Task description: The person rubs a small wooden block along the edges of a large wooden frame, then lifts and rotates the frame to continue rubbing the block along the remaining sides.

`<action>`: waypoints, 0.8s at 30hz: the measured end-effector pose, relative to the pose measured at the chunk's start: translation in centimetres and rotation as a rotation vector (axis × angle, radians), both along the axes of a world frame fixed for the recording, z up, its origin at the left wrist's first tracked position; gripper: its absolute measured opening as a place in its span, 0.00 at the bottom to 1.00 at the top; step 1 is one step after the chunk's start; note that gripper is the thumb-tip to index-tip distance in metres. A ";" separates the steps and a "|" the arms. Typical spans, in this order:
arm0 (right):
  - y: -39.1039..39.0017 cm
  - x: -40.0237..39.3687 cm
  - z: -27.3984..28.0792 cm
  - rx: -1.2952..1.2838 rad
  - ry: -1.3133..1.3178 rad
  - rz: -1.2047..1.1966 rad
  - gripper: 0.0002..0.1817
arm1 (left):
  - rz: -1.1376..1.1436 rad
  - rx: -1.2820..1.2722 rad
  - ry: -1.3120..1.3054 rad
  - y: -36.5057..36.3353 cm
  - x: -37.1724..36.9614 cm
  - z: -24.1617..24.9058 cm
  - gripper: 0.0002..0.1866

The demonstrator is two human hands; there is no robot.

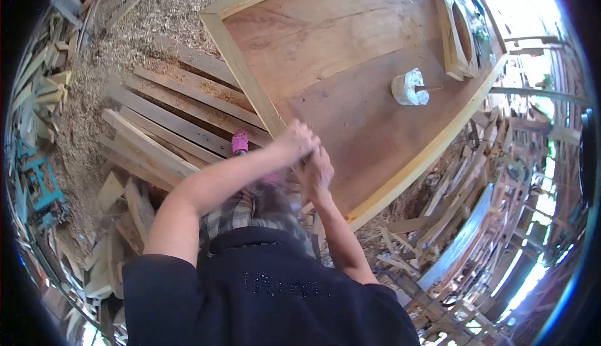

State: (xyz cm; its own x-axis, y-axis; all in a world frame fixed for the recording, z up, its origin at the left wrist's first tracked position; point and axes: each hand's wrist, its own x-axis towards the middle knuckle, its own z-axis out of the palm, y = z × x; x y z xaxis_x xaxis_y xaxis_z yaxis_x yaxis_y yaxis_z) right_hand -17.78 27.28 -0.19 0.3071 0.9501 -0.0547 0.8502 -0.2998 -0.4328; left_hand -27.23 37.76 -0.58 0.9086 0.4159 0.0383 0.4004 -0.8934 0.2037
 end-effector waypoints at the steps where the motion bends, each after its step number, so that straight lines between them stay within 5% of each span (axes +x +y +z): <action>1: 2.3 -0.5 0.0 0.007 0.006 0.021 0.18 | -0.024 0.043 0.075 2.2 -0.7 0.6 0.04; 5: 1.2 0.0 0.6 0.002 0.057 0.026 0.17 | -0.100 0.087 0.192 1.7 0.0 0.2 0.05; 8: -6.8 1.6 1.0 -0.012 0.065 -0.067 0.13 | -0.204 0.127 0.098 -5.7 2.9 -0.2 0.05; 12: -17.4 4.0 1.6 -0.165 0.000 -0.128 0.16 | -0.265 -0.138 -0.003 -15.9 6.2 -1.2 0.06; 15: -15.9 4.4 1.5 -0.182 -0.021 -0.063 0.15 | -0.303 -0.188 -0.011 -13.2 5.4 -0.2 0.05; 20: -1.2 0.4 -0.5 0.177 0.015 0.065 0.11 | -0.083 -0.128 -0.094 0.2 -0.8 -0.2 0.04; 22: 4.8 -2.2 -1.0 -0.045 0.096 0.082 0.10 | -0.089 -0.104 -0.046 6.1 -3.6 0.4 0.04; 24: 8.5 -4.3 -1.2 0.017 0.101 0.021 0.08 | 0.012 -0.186 -0.056 8.9 -5.2 1.7 0.03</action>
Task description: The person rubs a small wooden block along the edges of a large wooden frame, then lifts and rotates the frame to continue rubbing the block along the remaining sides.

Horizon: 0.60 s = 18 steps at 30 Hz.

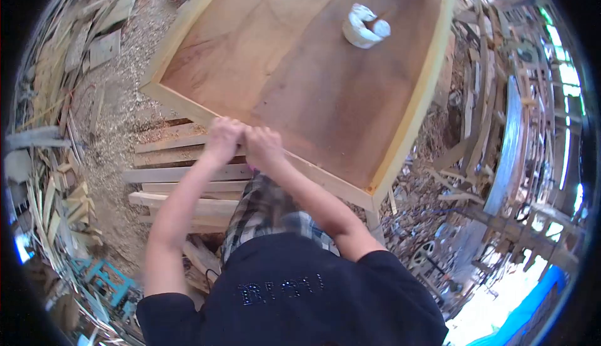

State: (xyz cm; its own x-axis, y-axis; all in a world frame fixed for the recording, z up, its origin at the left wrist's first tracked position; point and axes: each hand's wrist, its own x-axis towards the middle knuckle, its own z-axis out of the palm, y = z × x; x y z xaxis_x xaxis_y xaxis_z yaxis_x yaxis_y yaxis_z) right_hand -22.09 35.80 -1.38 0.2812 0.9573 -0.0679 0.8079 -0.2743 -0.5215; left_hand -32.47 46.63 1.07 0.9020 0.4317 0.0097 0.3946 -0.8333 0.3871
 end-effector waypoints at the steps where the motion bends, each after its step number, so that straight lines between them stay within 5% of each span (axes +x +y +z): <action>1: -0.2 0.0 -0.1 -0.001 0.007 -0.030 0.08 | -0.014 0.046 0.038 0.2 0.0 0.2 0.05; 7: -13.3 5.5 -1.1 0.021 0.010 -0.061 0.08 | -0.169 0.035 0.070 -11.0 6.6 -0.4 0.05; 13: -28.3 10.9 4.3 -0.155 0.025 -0.276 0.17 | -0.400 -0.101 -0.079 -26.2 14.6 -1.8 0.04; 18: -25.0 10.2 2.9 -0.113 -0.014 -0.215 0.17 | -0.401 -0.010 -0.037 -22.0 12.1 -1.7 0.04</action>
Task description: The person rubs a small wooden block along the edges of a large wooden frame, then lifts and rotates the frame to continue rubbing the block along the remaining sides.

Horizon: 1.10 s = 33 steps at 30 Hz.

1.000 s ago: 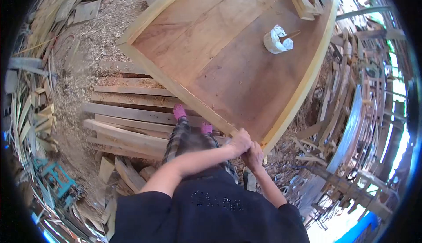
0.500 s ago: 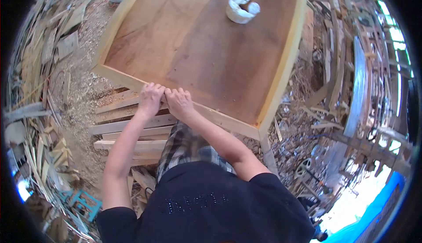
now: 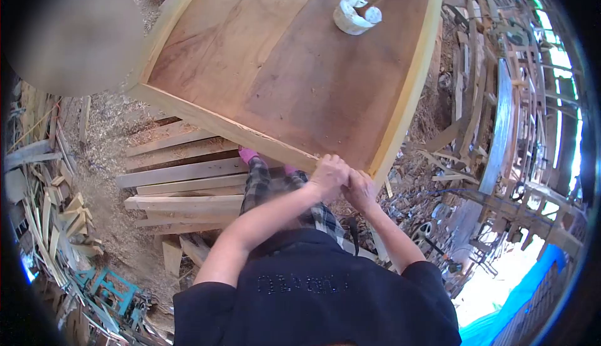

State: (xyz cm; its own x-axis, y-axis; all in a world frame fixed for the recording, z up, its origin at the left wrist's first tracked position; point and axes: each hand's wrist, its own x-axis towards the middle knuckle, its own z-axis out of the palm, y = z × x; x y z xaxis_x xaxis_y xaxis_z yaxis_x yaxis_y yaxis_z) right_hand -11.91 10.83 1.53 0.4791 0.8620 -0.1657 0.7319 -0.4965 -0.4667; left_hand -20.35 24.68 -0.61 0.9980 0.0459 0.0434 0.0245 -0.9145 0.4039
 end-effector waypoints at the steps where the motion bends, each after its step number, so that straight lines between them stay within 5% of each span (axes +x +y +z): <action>1: 2.2 -0.8 -0.6 0.044 0.028 -0.014 0.15 | 0.061 -0.023 -0.007 2.1 -1.1 -0.2 0.03; 5: 14.8 -4.8 -1.9 0.348 -0.070 0.206 0.09 | 0.263 -0.014 0.031 13.2 -7.0 1.0 0.04; 6: 17.2 -6.7 -6.5 0.221 0.013 0.267 0.07 | 0.233 0.058 0.027 16.2 -8.7 1.3 0.04; 7: 20.2 -7.8 -5.8 0.392 0.070 0.284 0.06 | 0.289 0.006 -0.040 18.7 -10.2 0.2 0.03; 8: 23.2 -9.3 -3.7 0.244 0.078 0.251 0.08 | 0.390 -0.264 -0.044 20.8 -11.6 0.5 0.06; 10: 26.1 -11.4 -4.5 0.160 0.033 0.191 0.10 | 0.368 0.055 0.086 22.5 -12.4 3.0 0.11; 15: 18.0 -7.5 -2.9 0.184 0.114 0.173 0.09 | 0.236 -0.095 0.014 16.3 -8.7 3.0 0.12; 17: 11.1 -4.7 -2.3 0.151 0.123 0.083 0.09 | 0.184 0.010 -0.028 10.4 -6.0 -0.5 0.07; 18: 7.2 -3.1 -1.7 0.237 0.122 0.059 0.11 | 0.121 -0.010 0.058 7.4 -3.7 1.7 0.04; 20: 0.9 -0.7 0.7 -0.081 0.128 -0.006 0.17 | 0.103 -0.118 0.027 1.0 -0.7 1.0 0.05; 22: -5.0 1.0 -0.8 -0.029 0.145 -0.042 0.21 | 0.024 -0.097 0.006 -4.7 1.8 -1.8 0.05; 27: -2.7 1.0 -1.1 0.006 0.044 0.067 0.21 | 0.028 -0.100 0.006 -2.5 1.1 -1.0 0.06; 33: 16.1 -5.8 -1.7 0.156 -0.010 0.213 0.15 | 0.230 0.049 0.053 14.6 -7.8 -0.3 0.04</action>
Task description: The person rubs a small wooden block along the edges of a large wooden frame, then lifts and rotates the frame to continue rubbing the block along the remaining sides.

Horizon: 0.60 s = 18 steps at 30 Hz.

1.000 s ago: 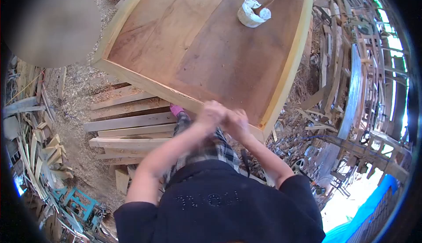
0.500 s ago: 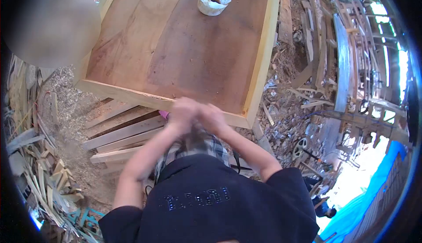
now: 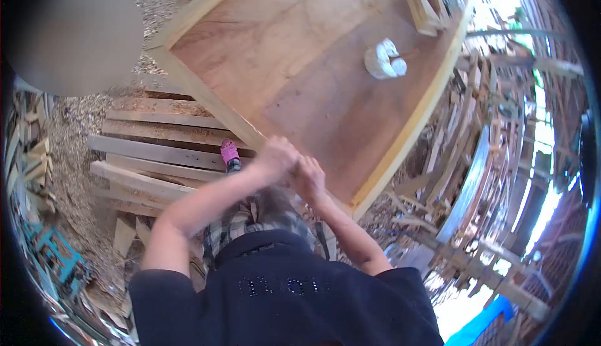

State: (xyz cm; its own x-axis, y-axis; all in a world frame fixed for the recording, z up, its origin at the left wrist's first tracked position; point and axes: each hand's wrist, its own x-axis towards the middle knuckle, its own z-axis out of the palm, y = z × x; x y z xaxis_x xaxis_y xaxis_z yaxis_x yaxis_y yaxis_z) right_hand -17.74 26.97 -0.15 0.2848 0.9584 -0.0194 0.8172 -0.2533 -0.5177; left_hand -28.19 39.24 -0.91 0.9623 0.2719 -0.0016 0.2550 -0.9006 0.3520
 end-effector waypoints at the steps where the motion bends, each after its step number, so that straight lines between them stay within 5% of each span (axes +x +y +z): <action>1: 3.4 -1.1 -0.4 0.044 0.016 0.033 0.16 | 0.043 0.044 0.076 3.2 -1.4 1.1 0.04; 6: 14.7 -4.8 -0.1 0.014 0.020 0.132 0.17 | 0.306 0.142 0.086 11.6 -5.6 0.9 0.05; 10: 12.8 -3.4 0.7 -0.116 0.018 0.167 0.17 | 0.427 0.131 0.079 8.5 -3.5 0.3 0.07; 12: 7.6 -1.0 -0.3 0.049 0.033 0.224 0.18 | 0.359 0.149 0.138 3.7 -1.4 0.8 0.08; 16: -8.6 5.0 -0.5 -0.041 0.050 0.130 0.17 | 0.343 0.047 0.188 -11.3 5.2 1.1 0.09; 18: -16.4 7.1 0.2 -0.065 0.094 0.079 0.16 | 0.100 0.065 0.121 -18.7 8.5 -0.1 0.09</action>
